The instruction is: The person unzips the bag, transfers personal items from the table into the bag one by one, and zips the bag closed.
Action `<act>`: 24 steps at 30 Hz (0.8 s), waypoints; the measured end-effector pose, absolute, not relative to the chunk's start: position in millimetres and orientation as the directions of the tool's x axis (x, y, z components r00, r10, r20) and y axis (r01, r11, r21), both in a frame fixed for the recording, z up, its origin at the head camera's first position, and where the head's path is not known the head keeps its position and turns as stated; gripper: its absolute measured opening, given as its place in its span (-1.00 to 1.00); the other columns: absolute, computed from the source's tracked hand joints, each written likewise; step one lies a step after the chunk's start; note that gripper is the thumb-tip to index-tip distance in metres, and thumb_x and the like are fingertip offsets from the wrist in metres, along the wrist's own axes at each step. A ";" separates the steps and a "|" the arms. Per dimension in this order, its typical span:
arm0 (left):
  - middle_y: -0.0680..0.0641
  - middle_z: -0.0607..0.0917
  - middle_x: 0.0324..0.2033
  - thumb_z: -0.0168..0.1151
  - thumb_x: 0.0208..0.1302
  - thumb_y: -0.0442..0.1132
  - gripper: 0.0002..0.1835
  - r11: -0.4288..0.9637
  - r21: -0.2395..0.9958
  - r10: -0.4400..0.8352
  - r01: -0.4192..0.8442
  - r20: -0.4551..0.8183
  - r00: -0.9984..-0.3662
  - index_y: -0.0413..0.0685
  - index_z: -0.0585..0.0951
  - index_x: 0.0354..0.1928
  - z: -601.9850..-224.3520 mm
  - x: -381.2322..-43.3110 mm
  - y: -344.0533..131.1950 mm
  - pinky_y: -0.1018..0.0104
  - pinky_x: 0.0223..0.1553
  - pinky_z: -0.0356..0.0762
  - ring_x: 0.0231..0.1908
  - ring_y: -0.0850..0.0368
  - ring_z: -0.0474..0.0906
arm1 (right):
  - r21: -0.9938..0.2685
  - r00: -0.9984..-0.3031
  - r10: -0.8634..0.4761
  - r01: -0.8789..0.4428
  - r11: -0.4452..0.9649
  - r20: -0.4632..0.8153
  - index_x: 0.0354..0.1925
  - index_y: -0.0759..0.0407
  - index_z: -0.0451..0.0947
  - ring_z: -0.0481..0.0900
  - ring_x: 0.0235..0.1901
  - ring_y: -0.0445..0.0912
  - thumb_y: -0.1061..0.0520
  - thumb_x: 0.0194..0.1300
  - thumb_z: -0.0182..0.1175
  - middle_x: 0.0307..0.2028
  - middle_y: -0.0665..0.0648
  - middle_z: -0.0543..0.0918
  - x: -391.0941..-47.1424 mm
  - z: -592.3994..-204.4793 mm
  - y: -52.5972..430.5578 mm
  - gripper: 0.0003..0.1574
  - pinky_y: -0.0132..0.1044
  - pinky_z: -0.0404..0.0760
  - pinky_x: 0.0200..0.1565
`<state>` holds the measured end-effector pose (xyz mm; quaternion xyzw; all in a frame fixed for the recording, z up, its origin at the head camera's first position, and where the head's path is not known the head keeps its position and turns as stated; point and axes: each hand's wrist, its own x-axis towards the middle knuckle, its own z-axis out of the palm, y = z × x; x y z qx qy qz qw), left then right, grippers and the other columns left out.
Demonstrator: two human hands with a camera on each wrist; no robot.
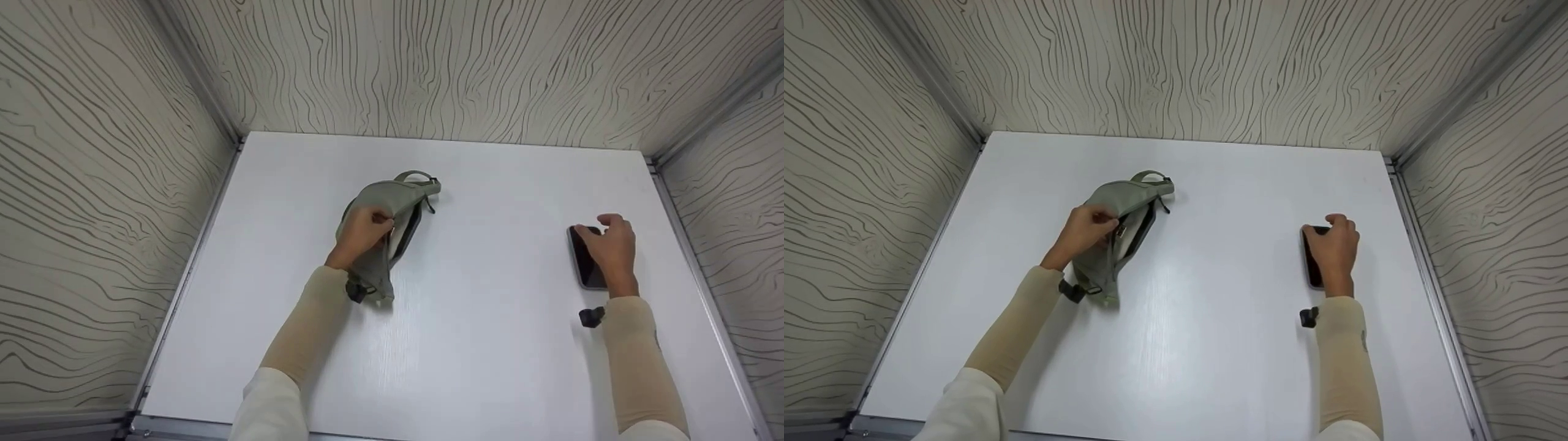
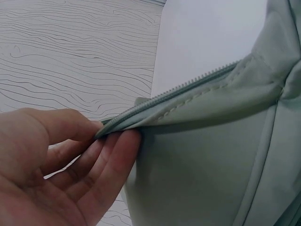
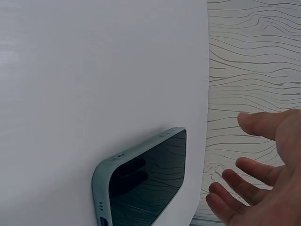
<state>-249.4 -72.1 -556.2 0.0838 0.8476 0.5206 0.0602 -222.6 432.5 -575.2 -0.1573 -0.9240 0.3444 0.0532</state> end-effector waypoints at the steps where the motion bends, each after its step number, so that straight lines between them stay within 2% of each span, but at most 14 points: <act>1: -0.20 0.79 -0.23 0.29 0.43 -0.33 -0.80 0.451 0.889 0.204 0.077 -0.018 -0.979 -0.31 0.75 -0.03 -556.1 -249.4 -72.3 0.37 -0.44 0.63 -0.41 0.15 0.65 | -0.652 -0.945 0.327 0.257 0.713 -0.014 0.46 0.52 0.30 0.38 0.32 0.45 -0.10 0.53 0.22 0.35 0.59 0.39 -222.2 -576.0 433.3 -0.12 0.30 0.41 0.33; 12: -0.20 0.79 -0.22 0.29 0.42 -0.34 -0.84 0.461 0.884 0.187 0.082 -0.007 -0.982 -0.27 0.75 -0.08 -554.9 -248.5 -72.3 0.37 -0.42 0.62 -0.37 0.14 0.65 | -0.619 -0.928 0.355 0.345 0.706 -0.112 0.50 0.52 0.23 0.32 0.39 0.48 -0.13 0.53 0.17 0.41 0.62 0.33 -222.9 -579.6 439.4 -0.07 0.33 0.36 0.41; 24: -0.19 0.77 -0.23 0.29 0.41 -0.35 -0.84 0.463 0.883 0.178 0.079 -0.005 -0.984 -0.29 0.74 -0.08 -553.8 -247.1 -72.1 0.38 -0.41 0.59 -0.36 0.15 0.61 | -0.582 -0.918 0.355 0.387 0.715 -0.174 0.52 0.56 0.16 0.32 0.39 0.52 -0.17 0.55 0.16 0.41 0.67 0.29 -216.7 -583.5 443.4 0.00 0.36 0.36 0.40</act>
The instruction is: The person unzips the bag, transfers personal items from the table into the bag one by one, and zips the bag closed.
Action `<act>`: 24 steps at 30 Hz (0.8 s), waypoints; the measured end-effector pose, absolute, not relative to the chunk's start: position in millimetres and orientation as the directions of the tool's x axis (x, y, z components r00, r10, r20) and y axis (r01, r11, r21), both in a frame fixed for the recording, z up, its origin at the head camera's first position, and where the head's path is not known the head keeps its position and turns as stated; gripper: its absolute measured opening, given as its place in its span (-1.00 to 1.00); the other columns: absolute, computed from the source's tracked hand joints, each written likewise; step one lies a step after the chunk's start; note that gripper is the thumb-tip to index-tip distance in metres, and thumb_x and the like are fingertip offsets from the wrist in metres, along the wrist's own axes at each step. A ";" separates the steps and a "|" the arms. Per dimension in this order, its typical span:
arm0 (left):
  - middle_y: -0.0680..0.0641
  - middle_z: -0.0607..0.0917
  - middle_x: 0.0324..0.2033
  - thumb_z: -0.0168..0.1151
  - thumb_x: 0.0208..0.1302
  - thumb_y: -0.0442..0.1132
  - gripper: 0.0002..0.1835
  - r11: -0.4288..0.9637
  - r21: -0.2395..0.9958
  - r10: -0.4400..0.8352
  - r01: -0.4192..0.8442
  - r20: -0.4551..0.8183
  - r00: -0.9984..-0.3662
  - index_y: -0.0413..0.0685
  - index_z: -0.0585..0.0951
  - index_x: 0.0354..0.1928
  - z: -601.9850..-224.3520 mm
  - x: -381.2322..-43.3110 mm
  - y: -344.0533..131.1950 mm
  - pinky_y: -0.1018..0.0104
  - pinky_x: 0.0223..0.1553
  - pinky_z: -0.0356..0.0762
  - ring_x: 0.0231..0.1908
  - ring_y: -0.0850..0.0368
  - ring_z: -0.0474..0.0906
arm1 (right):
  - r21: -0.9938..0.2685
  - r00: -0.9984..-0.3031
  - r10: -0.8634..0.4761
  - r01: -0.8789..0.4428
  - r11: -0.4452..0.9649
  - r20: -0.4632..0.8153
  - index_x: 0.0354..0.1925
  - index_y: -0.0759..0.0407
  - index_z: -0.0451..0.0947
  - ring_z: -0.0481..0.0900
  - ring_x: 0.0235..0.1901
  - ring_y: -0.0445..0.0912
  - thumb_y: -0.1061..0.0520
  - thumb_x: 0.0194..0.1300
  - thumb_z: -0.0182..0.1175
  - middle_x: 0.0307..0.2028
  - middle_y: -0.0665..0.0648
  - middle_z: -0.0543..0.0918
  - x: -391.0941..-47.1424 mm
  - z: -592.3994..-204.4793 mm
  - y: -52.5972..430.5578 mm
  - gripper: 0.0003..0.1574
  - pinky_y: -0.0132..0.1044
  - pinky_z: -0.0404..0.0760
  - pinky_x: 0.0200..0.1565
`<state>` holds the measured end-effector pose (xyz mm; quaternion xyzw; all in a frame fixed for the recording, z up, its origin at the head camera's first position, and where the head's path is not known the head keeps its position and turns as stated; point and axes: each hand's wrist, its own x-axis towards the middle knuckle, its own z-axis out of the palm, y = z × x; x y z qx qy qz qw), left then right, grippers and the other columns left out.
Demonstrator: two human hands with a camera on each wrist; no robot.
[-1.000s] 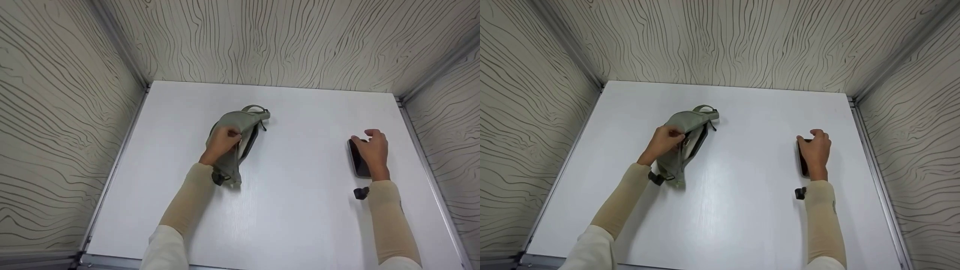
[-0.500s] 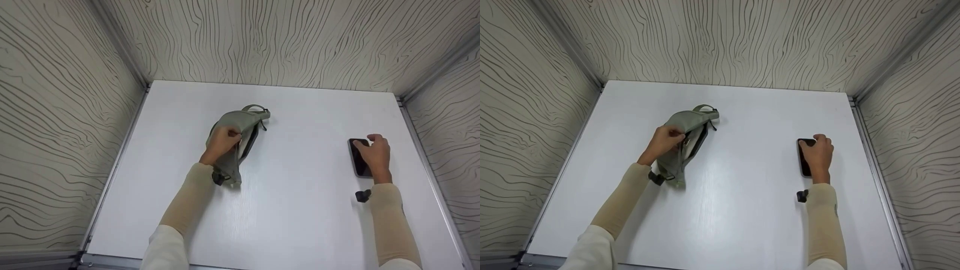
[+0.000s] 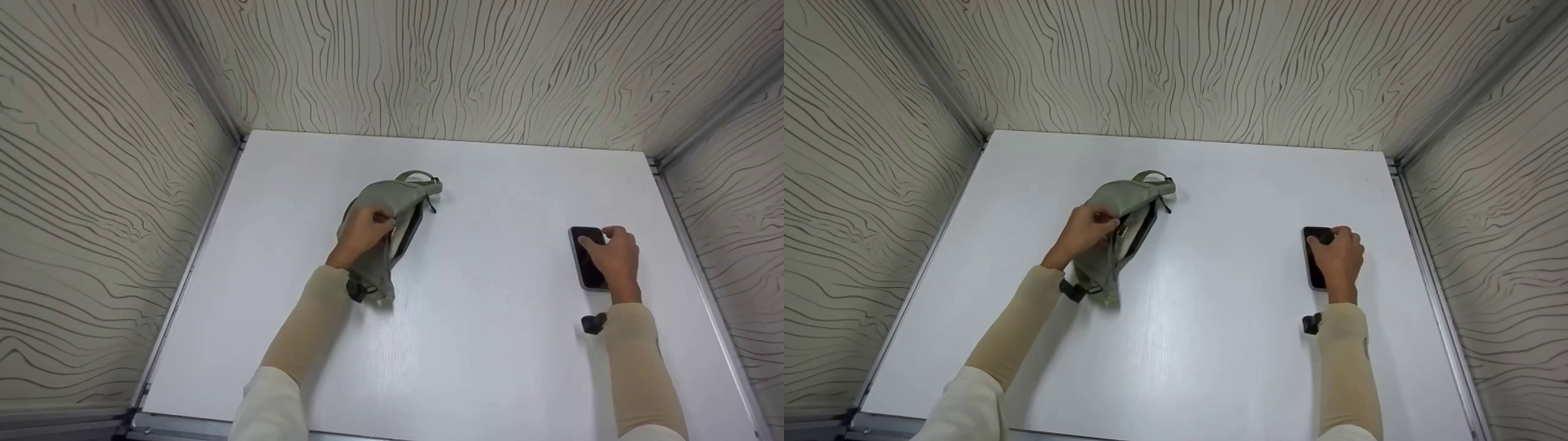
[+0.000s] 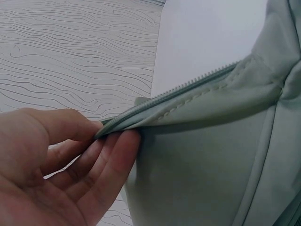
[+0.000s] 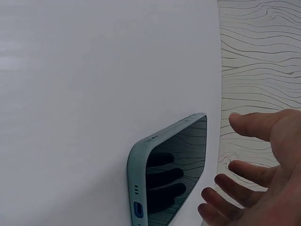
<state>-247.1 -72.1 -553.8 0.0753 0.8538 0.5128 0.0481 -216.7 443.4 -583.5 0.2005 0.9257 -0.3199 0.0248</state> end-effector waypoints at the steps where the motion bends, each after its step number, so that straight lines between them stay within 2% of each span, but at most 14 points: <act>1: -0.19 0.77 -0.23 0.29 0.41 -0.35 -0.84 0.464 0.882 0.178 0.082 -0.002 -0.984 -0.28 0.75 -0.08 -554.0 -247.2 -72.2 0.39 -0.41 0.59 -0.36 0.15 0.61 | -0.579 -0.919 0.354 0.388 0.718 -0.177 0.52 0.57 0.15 0.32 0.38 0.52 -0.17 0.54 0.16 0.40 0.68 0.29 -216.3 -584.2 443.9 0.01 0.36 0.37 0.40; 8: -0.20 0.78 -0.22 0.29 0.43 -0.34 -0.83 0.442 0.894 0.194 0.078 -0.010 -0.981 -0.28 0.75 -0.07 -553.5 -247.4 -72.5 0.39 -0.43 0.63 -0.38 0.16 0.64 | -0.578 -0.924 0.340 0.375 0.724 -0.173 0.51 0.61 0.13 0.30 0.39 0.54 -0.16 0.55 0.16 0.40 0.71 0.27 -213.0 -588.3 447.8 0.02 0.37 0.36 0.40; 17: -0.19 0.77 -0.17 0.29 0.43 -0.32 -0.81 0.453 0.891 0.180 0.038 -0.049 -0.983 -0.27 0.74 -0.04 -553.6 -247.3 -71.7 0.36 -0.40 0.68 -0.31 0.12 0.66 | -0.552 -0.907 0.347 0.421 0.720 -0.238 0.54 0.60 0.06 0.29 0.40 0.54 -0.19 0.55 0.16 0.42 0.72 0.24 -210.2 -591.0 449.3 0.08 0.38 0.36 0.42; 24: -0.21 0.78 -0.18 0.29 0.42 -0.34 -0.82 0.456 0.888 0.180 0.061 -0.025 -0.983 -0.29 0.74 -0.05 -553.3 -247.2 -72.3 0.37 -0.41 0.66 -0.31 0.12 0.66 | -0.539 -0.899 0.356 0.437 0.720 -0.254 0.53 0.62 0.06 0.32 0.37 0.55 -0.17 0.54 0.17 0.38 0.73 0.27 -207.9 -593.9 449.1 0.08 0.37 0.39 0.40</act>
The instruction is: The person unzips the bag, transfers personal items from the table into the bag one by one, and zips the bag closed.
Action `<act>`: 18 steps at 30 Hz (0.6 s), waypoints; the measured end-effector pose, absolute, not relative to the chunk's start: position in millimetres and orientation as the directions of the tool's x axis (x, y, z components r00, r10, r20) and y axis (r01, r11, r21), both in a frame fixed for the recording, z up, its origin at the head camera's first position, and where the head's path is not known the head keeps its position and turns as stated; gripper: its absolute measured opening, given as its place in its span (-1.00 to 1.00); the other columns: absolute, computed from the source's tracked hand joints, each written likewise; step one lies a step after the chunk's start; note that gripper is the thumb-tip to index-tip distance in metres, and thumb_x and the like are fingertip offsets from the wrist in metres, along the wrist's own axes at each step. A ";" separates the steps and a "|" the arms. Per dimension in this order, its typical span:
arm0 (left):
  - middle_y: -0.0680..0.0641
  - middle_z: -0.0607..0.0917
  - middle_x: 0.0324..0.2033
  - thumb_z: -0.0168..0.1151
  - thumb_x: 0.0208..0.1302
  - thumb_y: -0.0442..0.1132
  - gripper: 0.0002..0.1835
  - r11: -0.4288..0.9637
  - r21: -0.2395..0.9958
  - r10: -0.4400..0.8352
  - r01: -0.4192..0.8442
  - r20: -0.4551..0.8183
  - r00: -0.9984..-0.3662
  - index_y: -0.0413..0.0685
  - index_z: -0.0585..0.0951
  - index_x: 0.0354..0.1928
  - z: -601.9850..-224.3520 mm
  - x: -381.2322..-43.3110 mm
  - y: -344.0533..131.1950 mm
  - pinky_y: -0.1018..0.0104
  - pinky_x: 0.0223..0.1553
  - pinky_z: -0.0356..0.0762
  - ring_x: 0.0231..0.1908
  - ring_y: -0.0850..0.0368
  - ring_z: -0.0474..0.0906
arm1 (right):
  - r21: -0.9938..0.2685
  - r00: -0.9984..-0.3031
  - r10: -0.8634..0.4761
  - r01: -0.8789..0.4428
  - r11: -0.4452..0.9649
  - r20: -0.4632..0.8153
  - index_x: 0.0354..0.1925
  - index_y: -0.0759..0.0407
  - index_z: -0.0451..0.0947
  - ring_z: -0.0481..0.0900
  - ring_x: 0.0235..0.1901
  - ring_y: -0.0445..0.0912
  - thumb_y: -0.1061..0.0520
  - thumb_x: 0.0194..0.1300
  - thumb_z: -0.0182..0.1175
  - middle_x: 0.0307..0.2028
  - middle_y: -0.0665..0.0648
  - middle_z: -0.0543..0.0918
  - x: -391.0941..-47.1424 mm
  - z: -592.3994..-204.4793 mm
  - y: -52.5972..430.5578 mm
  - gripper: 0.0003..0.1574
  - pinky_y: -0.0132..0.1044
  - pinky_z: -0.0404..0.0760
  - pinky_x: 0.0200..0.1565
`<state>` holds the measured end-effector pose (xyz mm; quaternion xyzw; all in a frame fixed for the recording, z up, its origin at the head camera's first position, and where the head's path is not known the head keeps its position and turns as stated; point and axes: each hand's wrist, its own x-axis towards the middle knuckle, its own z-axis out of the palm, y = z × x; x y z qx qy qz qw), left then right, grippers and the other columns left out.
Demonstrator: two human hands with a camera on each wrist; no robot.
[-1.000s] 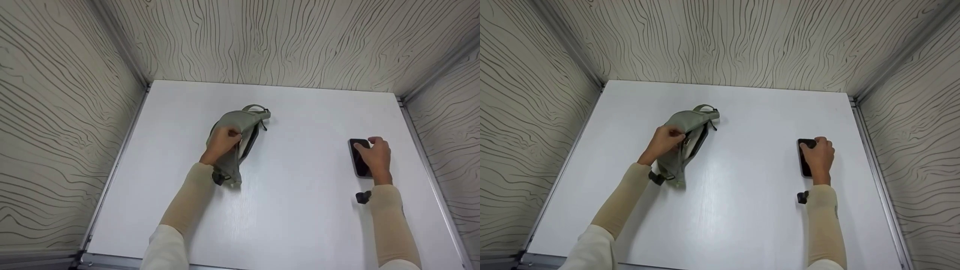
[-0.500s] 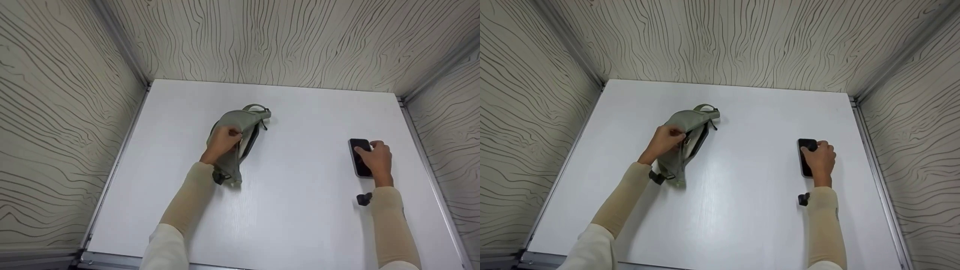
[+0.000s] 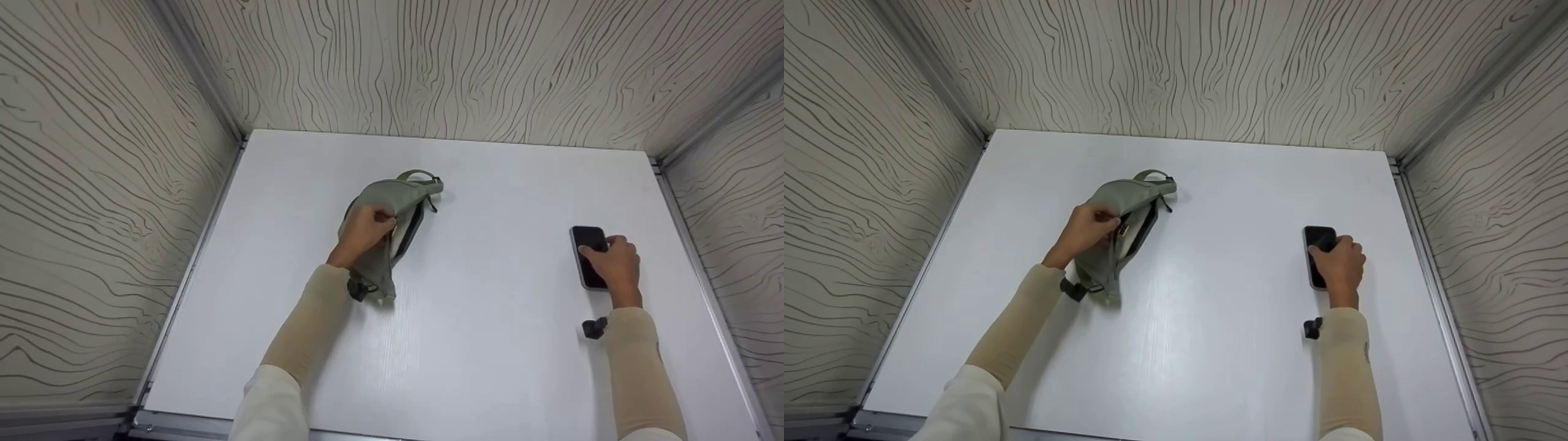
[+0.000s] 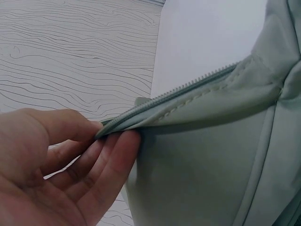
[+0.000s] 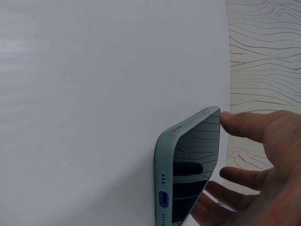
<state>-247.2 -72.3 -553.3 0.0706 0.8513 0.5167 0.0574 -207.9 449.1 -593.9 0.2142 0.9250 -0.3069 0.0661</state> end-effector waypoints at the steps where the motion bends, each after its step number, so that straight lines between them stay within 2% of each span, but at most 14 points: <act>1: -0.22 0.78 -0.18 0.29 0.42 -0.35 -0.82 0.456 0.888 0.180 0.064 -0.021 -0.983 -0.30 0.74 -0.05 -553.4 -247.2 -72.2 0.37 -0.41 0.65 -0.31 0.12 0.66 | -0.534 -0.898 0.357 0.440 0.722 -0.257 0.53 0.63 0.06 0.32 0.37 0.54 -0.17 0.53 0.18 0.38 0.73 0.27 -207.2 -594.1 449.0 0.08 0.37 0.39 0.40; 13: -0.22 0.78 -0.23 0.28 0.42 -0.36 -0.86 0.445 0.892 0.188 0.082 -0.003 -0.982 -0.28 0.73 -0.11 -554.2 -247.1 -72.3 0.36 -0.44 0.66 -0.39 0.15 0.64 | -0.492 -0.885 0.376 0.465 0.736 -0.274 0.46 0.71 0.13 0.27 0.36 0.58 -0.18 0.50 0.21 0.33 0.76 0.31 -204.8 -593.6 448.1 0.10 0.39 0.41 0.35; 18: -0.21 0.77 -0.25 0.28 0.41 -0.37 -0.86 0.431 0.898 0.190 0.083 0.000 -0.982 -0.29 0.73 -0.11 -555.5 -247.7 -72.1 0.37 -0.46 0.66 -0.43 0.18 0.62 | -0.489 -0.882 0.387 0.472 0.733 -0.271 0.44 0.73 0.15 0.27 0.35 0.57 -0.20 0.54 0.14 0.31 0.75 0.33 -204.4 -594.2 446.6 0.07 0.39 0.42 0.35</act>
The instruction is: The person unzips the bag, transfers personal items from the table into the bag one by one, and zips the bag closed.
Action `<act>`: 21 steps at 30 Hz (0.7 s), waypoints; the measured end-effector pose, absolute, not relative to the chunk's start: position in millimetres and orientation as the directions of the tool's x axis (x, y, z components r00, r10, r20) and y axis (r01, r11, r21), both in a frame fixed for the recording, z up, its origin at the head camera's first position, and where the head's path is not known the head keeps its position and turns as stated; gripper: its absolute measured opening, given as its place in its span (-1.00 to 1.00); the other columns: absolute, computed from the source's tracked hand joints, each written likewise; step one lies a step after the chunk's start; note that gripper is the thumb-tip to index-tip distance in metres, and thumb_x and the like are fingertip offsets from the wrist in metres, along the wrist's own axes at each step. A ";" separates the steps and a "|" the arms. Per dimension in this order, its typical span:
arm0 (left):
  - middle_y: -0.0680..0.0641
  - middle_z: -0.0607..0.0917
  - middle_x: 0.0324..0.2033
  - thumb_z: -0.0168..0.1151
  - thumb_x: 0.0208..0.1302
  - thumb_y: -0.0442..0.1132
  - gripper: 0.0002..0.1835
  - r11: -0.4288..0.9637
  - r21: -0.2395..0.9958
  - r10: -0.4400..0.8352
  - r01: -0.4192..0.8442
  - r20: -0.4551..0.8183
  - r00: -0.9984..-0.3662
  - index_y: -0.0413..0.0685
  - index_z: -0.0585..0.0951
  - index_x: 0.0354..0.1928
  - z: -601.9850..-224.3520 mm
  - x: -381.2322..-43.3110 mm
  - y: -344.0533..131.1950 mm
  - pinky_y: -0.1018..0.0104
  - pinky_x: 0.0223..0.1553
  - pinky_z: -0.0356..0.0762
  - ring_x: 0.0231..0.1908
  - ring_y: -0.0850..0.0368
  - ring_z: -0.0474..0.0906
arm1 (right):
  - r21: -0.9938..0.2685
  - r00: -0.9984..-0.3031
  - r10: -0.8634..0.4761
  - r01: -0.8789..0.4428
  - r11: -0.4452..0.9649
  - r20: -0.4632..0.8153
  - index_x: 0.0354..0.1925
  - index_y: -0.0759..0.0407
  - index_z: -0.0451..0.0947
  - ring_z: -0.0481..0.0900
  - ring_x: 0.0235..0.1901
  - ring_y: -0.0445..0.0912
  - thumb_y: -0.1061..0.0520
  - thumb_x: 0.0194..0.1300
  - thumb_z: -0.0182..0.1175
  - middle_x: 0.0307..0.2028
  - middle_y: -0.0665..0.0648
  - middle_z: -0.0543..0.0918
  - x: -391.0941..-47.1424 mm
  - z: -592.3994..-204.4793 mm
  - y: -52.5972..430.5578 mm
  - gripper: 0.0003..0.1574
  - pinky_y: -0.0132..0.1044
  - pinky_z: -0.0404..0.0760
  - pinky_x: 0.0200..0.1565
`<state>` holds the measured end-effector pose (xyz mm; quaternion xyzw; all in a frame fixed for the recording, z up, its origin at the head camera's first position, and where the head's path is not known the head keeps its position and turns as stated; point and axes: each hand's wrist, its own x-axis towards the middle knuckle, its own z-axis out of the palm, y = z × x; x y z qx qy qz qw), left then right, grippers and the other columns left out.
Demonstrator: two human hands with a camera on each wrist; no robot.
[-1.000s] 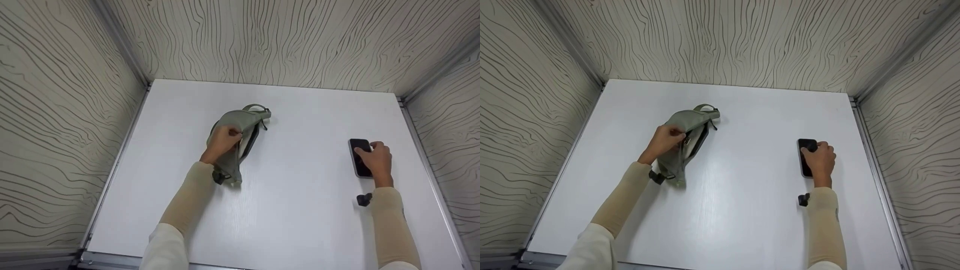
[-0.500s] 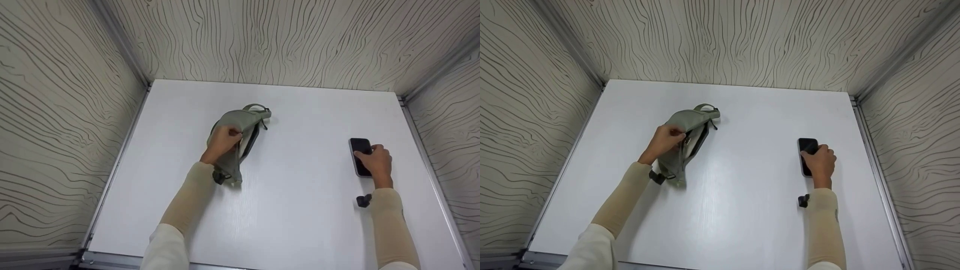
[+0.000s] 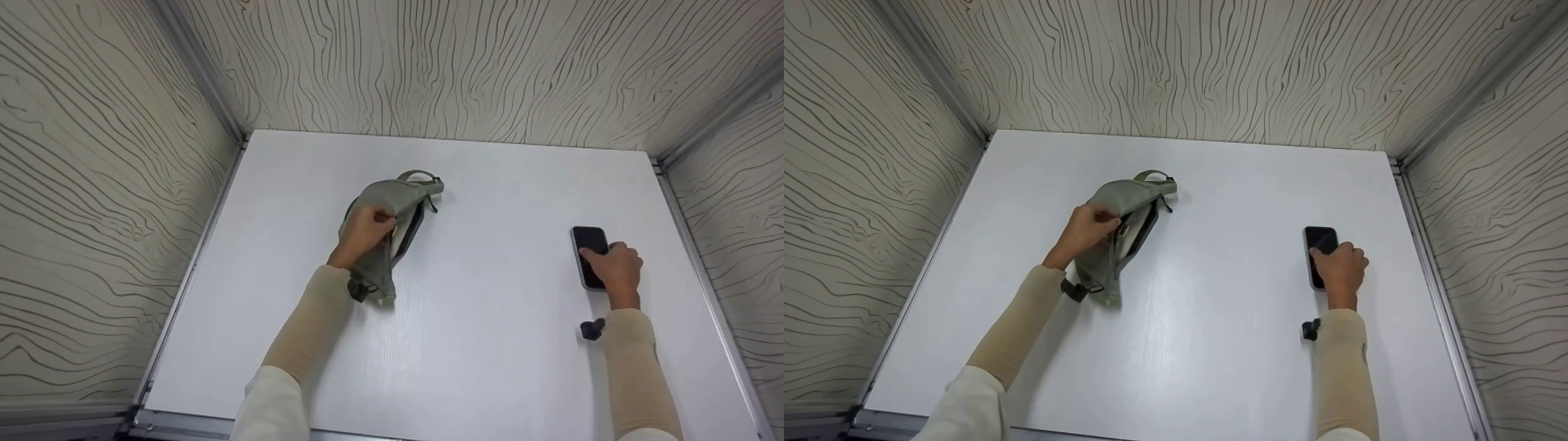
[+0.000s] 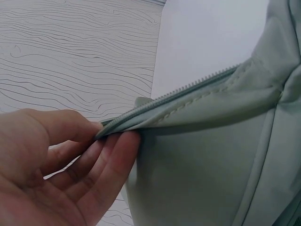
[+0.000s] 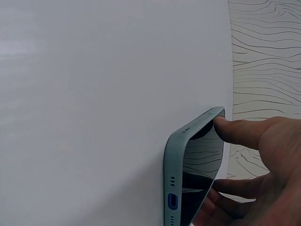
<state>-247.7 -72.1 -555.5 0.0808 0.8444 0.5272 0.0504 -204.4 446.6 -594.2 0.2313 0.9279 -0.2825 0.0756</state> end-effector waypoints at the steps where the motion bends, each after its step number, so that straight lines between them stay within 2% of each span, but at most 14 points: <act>1: -0.21 0.77 -0.26 0.28 0.40 -0.37 -0.86 0.429 0.899 0.190 0.085 0.002 -0.982 -0.30 0.73 -0.12 -555.3 -247.7 -72.2 0.37 -0.46 0.66 -0.43 0.18 0.62 | -0.492 -0.879 0.390 0.476 0.729 -0.274 0.44 0.73 0.15 0.26 0.35 0.57 -0.20 0.55 0.11 0.31 0.75 0.33 -204.8 -594.6 446.6 0.06 0.39 0.41 0.35; 6: -0.23 0.78 -0.26 0.29 0.40 -0.38 -0.86 0.416 0.904 0.195 0.093 0.011 -0.981 -0.31 0.73 -0.11 -554.9 -247.9 -72.5 0.36 -0.48 0.66 -0.45 0.16 0.63 | -0.488 -0.877 0.396 0.480 0.729 -0.271 0.45 0.71 0.15 0.25 0.36 0.58 -0.13 0.62 -0.03 0.32 0.76 0.31 -206.1 -596.4 447.5 -0.05 0.40 0.40 0.34; 10: -0.22 0.78 -0.25 0.30 0.41 -0.36 -0.86 0.440 0.893 0.187 0.091 0.008 -0.982 -0.29 0.73 -0.10 -554.4 -247.4 -72.2 0.36 -0.46 0.66 -0.42 0.16 0.63 | -0.478 -0.880 0.398 0.474 0.739 -0.258 0.44 0.72 0.16 0.25 0.35 0.60 -0.06 0.61 -0.03 0.30 0.78 0.31 -205.9 -598.5 448.9 -0.12 0.41 0.38 0.34; 21: -0.19 0.78 -0.23 0.30 0.41 -0.35 -0.86 0.443 0.892 0.185 0.092 0.010 -0.983 -0.27 0.74 -0.10 -554.6 -246.3 -72.8 0.33 -0.42 0.68 -0.38 0.14 0.66 | -0.471 -0.871 0.415 0.491 0.733 -0.263 0.42 0.72 0.18 0.26 0.35 0.56 -0.13 0.59 0.05 0.30 0.75 0.31 -206.8 -599.4 446.4 -0.04 0.38 0.42 0.31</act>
